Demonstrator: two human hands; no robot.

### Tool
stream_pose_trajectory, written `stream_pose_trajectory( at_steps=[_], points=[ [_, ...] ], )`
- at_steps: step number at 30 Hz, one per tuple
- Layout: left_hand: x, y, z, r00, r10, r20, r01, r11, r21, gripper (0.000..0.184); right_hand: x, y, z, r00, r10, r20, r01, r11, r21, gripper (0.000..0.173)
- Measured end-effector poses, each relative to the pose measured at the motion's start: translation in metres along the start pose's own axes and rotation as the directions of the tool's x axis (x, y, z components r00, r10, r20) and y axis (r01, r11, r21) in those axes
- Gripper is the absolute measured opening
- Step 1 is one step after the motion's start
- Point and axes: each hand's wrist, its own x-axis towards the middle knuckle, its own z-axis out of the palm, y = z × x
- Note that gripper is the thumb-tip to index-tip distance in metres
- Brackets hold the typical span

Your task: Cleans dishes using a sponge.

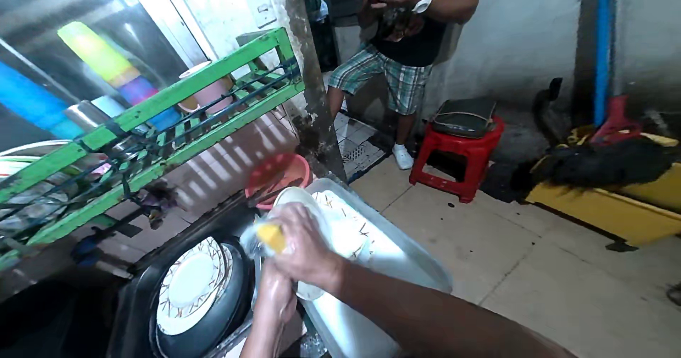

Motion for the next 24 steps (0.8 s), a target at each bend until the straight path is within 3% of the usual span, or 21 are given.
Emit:
stream_pose_trajectory(
  at_steps=[1, 3, 4, 6, 7, 8, 9, 11, 13, 14, 15, 17, 18, 19, 20, 22, 24],
  points=[
    [0.001, -0.003, -0.002, 1.0, 0.009, 0.0, -0.009, 1.0, 0.005, 0.029, -0.001, 0.002, 0.003, 0.999, -0.05, 0.013, 0.049, 0.998, 0.026, 0.046],
    [-0.004, -0.009, -0.005, 1.0, -0.006, 0.005, 0.006, 1.0, 0.009, 0.057, 0.011, 0.02, -0.005, 0.999, 0.039, 0.002, -0.039, 0.994, 0.1, 0.051],
    [-0.008, -0.013, -0.006, 1.0, -0.017, 0.006, 0.017, 1.0, -0.007, 0.064, 0.02, 0.025, -0.018, 0.981, 0.196, -0.006, -0.193, 0.969, 0.154, 0.05],
    [-0.016, -0.018, -0.006, 0.999, -0.046, 0.017, 0.047, 0.997, -0.057, 0.063, 0.039, 0.026, -0.047, 0.828, 0.56, 0.03, -0.546, 0.793, 0.269, 0.05],
    [-0.018, -0.016, -0.007, 0.997, -0.07, 0.03, 0.072, 0.994, -0.077, 0.058, 0.043, 0.029, -0.055, 0.781, 0.624, 0.031, -0.606, 0.744, 0.282, 0.052],
    [-0.016, -0.011, -0.009, 0.993, -0.1, 0.055, 0.105, 0.99, -0.092, 0.051, 0.044, 0.03, -0.056, 0.791, 0.612, 0.017, -0.596, 0.763, 0.25, 0.053],
    [-0.013, -0.001, -0.012, 0.988, -0.129, 0.083, 0.136, 0.986, -0.093, 0.044, 0.042, 0.031, -0.052, 0.847, 0.532, -0.009, -0.521, 0.833, 0.184, 0.051],
    [-0.003, 0.027, -0.014, 0.972, -0.182, 0.15, 0.188, 0.982, -0.03, 0.034, 0.03, 0.021, -0.034, 0.979, 0.201, -0.007, -0.201, 0.978, 0.048, 0.042],
    [0.007, 0.048, -0.011, 0.967, -0.202, 0.153, 0.2, 0.979, 0.028, 0.035, 0.023, 0.004, -0.021, 0.991, -0.117, 0.069, 0.117, 0.993, 0.003, 0.041],
    [0.009, 0.05, -0.009, 0.974, -0.187, 0.125, 0.183, 0.982, 0.047, 0.038, 0.023, 0.003, -0.019, 0.982, -0.177, 0.066, 0.176, 0.984, 0.013, 0.042],
    [0.007, 0.047, -0.007, 0.98, -0.167, 0.113, 0.162, 0.985, 0.053, 0.047, 0.025, 0.008, -0.021, 0.989, -0.139, 0.046, 0.137, 0.989, 0.048, 0.042],
    [-0.003, 0.028, -0.004, 0.988, -0.135, 0.072, 0.134, 0.991, 0.02, 0.064, 0.028, 0.021, -0.038, 0.977, 0.212, 0.023, -0.213, 0.969, 0.121, 0.043],
    [-0.009, 0.018, -0.004, 0.99, -0.13, 0.053, 0.131, 0.991, -0.013, 0.063, 0.033, 0.025, -0.049, 0.901, 0.433, 0.032, -0.433, 0.887, 0.163, 0.047],
    [-0.012, 0.012, -0.005, 0.989, -0.137, 0.052, 0.139, 0.989, -0.048, 0.061, 0.038, 0.033, -0.055, 0.823, 0.568, 0.032, -0.562, 0.804, 0.194, 0.05],
    [-0.011, 0.011, -0.007, 0.984, -0.161, 0.075, 0.166, 0.984, -0.064, 0.057, 0.04, 0.038, -0.056, 0.797, 0.603, 0.026, -0.597, 0.781, 0.185, 0.051],
    [-0.004, 0.021, -0.011, 0.96, -0.235, 0.153, 0.247, 0.966, -0.071, 0.044, 0.031, 0.029, -0.047, 0.895, 0.441, 0.071, -0.445, 0.893, 0.068, 0.047],
    [0.008, 0.034, -0.016, 0.935, -0.278, 0.222, 0.302, 0.95, -0.082, 0.028, 0.022, -0.001, -0.032, 0.966, 0.113, 0.231, -0.11, 0.994, -0.028, 0.039]
  ],
)
